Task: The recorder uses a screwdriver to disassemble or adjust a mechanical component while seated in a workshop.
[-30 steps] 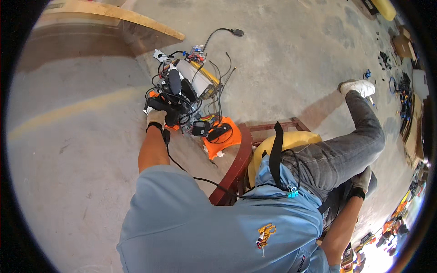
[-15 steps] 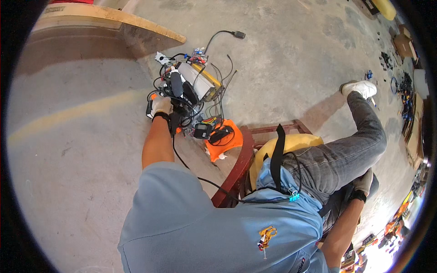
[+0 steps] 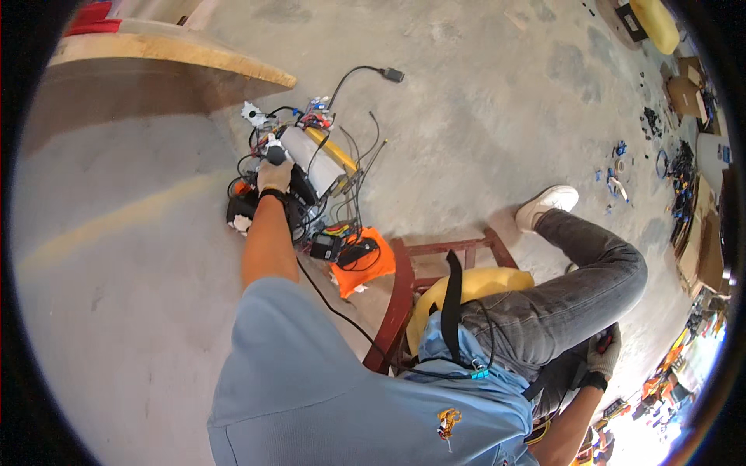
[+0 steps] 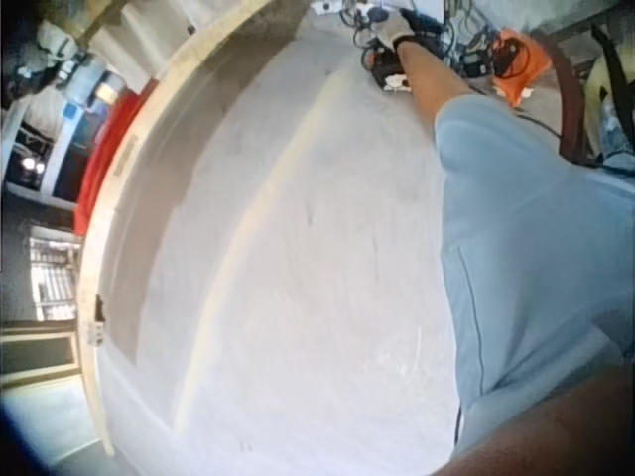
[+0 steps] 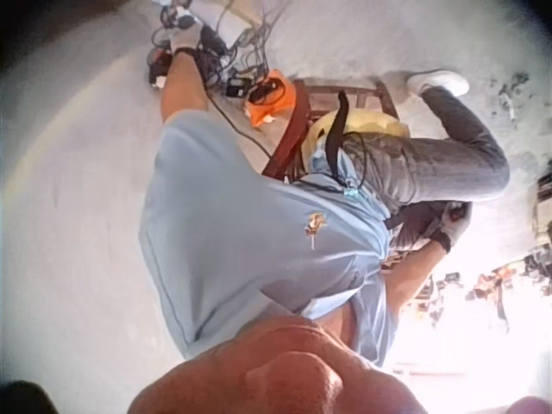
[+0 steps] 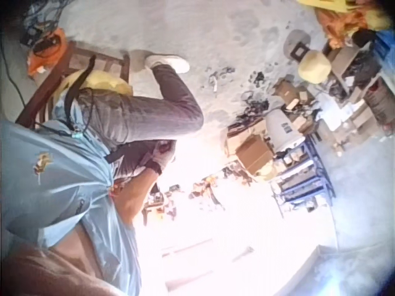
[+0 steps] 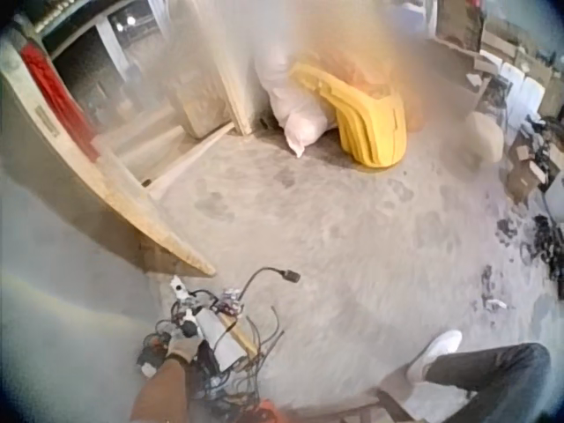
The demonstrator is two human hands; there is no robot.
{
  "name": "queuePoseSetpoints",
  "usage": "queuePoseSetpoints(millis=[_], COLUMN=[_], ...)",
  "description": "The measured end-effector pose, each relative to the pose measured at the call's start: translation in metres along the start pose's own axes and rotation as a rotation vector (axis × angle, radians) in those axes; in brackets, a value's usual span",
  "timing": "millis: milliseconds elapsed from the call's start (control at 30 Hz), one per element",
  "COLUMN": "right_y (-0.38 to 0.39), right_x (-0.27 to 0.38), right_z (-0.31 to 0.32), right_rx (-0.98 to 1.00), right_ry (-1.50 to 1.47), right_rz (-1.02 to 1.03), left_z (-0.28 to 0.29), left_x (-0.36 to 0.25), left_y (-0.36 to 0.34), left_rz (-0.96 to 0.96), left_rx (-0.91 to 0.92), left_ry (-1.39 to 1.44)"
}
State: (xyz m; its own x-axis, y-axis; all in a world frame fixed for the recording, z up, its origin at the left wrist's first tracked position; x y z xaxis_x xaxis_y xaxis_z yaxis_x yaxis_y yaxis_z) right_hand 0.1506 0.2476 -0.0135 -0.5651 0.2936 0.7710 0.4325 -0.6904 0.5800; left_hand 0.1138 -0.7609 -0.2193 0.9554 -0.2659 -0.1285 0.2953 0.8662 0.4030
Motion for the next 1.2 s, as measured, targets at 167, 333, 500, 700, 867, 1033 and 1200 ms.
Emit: queuePoseSetpoints(millis=[167,333,500,700,867,1033,1200], right_y=[-0.008,-0.003,-0.018,0.005,-0.005,-0.021,0.018], right_x=[0.009,0.024,0.023,0.02,0.012,0.009,0.007], right_z=[0.007,-0.011,0.004,-0.027,-0.01,0.025,-0.037], right_rx=[0.015,0.006,0.002,0.031,0.061,0.064,0.308], right_ry=[-0.007,0.086,0.075,0.112,0.116,0.113,0.483], right_rz=[-0.004,0.001,-0.019,-0.006,-0.035,-0.031,0.188], left_z=[-0.015,-0.027,-0.025,-0.018,0.009,-0.047,-0.034], left_x=[-0.001,0.001,-0.014,-0.016,-0.025,-0.031,0.01], left_y=[0.003,-0.003,0.014,0.015,0.02,-0.005,-0.101], left_rz=[0.162,0.183,0.223,0.159,0.187,0.046,-0.463], left_rx=[-0.064,0.081,-0.012,0.051,-0.49,-0.182,-0.209], left_ry=[-0.2,-0.201,-0.204,-0.23,-0.584,-0.252,-0.647])
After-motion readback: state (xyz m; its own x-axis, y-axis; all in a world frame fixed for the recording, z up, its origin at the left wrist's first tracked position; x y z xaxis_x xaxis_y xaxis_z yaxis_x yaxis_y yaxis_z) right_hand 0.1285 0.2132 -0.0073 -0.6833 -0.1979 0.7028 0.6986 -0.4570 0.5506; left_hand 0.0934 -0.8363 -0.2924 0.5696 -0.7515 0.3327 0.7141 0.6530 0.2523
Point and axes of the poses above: each hand's wrist, its own y-axis away from the middle knuckle, its own z-axis out of the back of the hand, x = y × z, the point moved 7 cm from there along -y, towards the middle knuckle, and after that the axes turned 10 degrees about z, right-handed, at the moved point
